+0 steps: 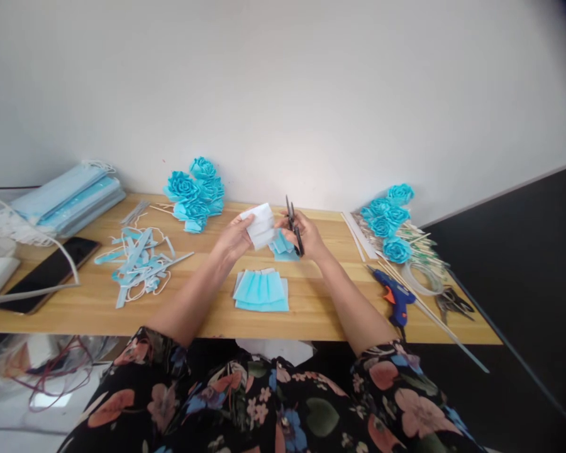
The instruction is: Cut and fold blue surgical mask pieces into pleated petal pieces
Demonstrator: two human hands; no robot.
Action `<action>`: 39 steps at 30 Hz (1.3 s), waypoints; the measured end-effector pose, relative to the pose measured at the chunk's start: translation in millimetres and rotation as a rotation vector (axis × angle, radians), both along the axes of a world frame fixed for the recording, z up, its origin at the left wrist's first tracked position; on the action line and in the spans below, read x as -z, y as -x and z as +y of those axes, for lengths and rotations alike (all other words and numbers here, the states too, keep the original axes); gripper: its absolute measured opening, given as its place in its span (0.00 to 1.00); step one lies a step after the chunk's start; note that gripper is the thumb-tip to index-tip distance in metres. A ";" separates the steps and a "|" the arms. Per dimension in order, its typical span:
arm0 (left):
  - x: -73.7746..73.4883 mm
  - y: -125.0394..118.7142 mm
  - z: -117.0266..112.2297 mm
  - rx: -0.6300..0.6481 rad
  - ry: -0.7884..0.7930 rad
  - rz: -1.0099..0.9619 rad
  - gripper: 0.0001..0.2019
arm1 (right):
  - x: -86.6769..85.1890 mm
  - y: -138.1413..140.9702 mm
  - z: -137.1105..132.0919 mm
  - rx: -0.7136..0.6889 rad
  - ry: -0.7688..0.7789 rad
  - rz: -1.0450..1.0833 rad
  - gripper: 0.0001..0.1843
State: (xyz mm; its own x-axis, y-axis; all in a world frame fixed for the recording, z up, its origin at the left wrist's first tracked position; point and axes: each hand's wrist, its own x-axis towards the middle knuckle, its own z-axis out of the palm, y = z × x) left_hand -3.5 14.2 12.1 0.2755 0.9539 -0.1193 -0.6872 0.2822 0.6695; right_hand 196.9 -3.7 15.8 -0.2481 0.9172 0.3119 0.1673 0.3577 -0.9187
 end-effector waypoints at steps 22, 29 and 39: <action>-7.3 -2.2 -6.4 0.100 0.077 -0.060 0.16 | 1.8 -1.7 -23.0 0.162 -0.234 -0.127 0.41; 1.8 -1.6 0.3 0.057 0.140 -0.051 0.15 | -0.3 0.5 -24.5 0.136 -0.200 -0.180 0.30; 6.9 1.6 4.7 -0.078 0.141 0.029 0.06 | -0.9 -1.7 -20.5 0.087 -0.281 -0.293 0.22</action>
